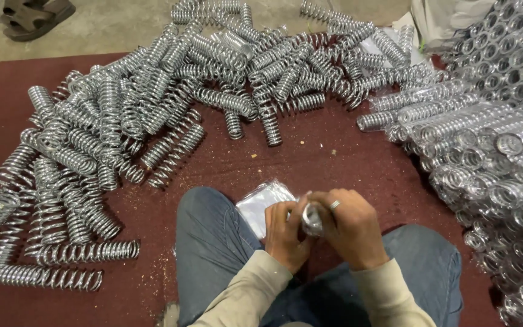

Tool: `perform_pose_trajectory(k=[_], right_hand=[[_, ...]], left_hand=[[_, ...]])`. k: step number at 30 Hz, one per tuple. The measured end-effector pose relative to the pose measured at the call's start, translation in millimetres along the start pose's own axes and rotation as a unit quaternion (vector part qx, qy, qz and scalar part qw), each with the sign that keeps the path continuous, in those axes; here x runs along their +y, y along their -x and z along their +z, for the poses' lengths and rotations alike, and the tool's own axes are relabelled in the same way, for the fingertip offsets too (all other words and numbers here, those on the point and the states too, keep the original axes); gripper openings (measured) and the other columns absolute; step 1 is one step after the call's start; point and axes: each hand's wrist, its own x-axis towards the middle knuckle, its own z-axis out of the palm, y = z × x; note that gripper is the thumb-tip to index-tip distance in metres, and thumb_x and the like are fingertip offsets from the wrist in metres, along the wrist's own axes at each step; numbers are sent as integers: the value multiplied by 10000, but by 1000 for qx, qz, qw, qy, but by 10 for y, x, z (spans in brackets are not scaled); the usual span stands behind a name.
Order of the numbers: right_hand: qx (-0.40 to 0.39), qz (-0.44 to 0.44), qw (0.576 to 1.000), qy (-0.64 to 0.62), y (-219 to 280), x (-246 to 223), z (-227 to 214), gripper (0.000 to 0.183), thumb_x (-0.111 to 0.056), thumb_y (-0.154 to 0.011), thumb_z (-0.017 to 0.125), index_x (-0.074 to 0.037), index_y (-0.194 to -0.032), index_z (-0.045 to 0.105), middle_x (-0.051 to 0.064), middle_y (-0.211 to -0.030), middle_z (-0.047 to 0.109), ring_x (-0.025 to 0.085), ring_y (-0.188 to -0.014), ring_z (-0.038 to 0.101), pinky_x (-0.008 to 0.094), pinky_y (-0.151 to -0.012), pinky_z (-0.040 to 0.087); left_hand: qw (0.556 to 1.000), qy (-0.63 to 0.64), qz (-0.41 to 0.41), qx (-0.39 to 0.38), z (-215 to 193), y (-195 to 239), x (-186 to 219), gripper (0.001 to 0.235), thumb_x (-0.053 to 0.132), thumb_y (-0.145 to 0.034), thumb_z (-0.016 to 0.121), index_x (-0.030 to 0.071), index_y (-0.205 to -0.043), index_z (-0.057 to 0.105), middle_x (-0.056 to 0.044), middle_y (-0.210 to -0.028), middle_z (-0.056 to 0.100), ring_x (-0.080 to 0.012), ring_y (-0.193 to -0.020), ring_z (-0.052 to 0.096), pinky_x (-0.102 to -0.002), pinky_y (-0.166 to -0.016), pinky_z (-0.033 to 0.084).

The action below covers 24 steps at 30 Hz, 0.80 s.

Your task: The person is sitting on the floor, picking up metal springs from a large pile and placing them into small plastic bags.

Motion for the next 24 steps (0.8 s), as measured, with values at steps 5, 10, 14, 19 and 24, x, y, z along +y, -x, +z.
perform_pose_trajectory(k=[5, 10, 14, 19, 24], right_hand=[[-4, -41, 999, -30, 135, -310, -152, 107, -192, -959, 590, -181, -978, 695, -54, -1005, 726, 220, -1041, 626, 445, -946, 361], [-52, 246, 964, -91, 338, -66, -190, 412, -82, -697, 740, -67, -1085, 602, 46, -1189, 531, 105, -713, 627, 230, -536, 592], [-301, 378, 870, -99, 456, 203, -128, 423, -150, -654, 545, -237, -1043, 688, -28, -1000, 793, 202, -963, 752, 343, -870, 520], [-186, 379, 891, -167, 406, 726, -540, 592, 84, -605, 550, -179, -1024, 876, 9, -1024, 894, 116, -984, 806, 256, -910, 561], [125, 254, 959, -14, 737, 2624, -1468, 356, -51, -1189, 457, -34, -1540, 513, 187, -1447, 541, 303, -1307, 488, 426, -1134, 352]], left_hand=[[986, 160, -42, -30, -107, -285, 234, 215, 161, -865, 675, 160, -1079, 657, -33, -1052, 641, -232, -901, 630, -380, -810, 487], [976, 217, -21, -1, 3, -111, 533, 159, 32, -727, 666, 107, -860, 709, -41, -913, 676, -230, -801, 649, -365, -730, 454], [979, 197, -26, -37, -50, 147, 731, 558, 83, -721, 746, 98, -1235, 528, -138, -1226, 542, -337, -1125, 560, -437, -990, 435], [976, 135, -153, -77, -40, 239, 167, 741, 299, -794, 814, 96, -1393, 428, -171, -1388, 479, -372, -1318, 454, -540, -1140, 344], [881, 183, -434, -51, 340, 79, -1081, 180, 112, -893, 705, 211, -1043, 709, 46, -1141, 713, -110, -1031, 681, -270, -902, 503]])
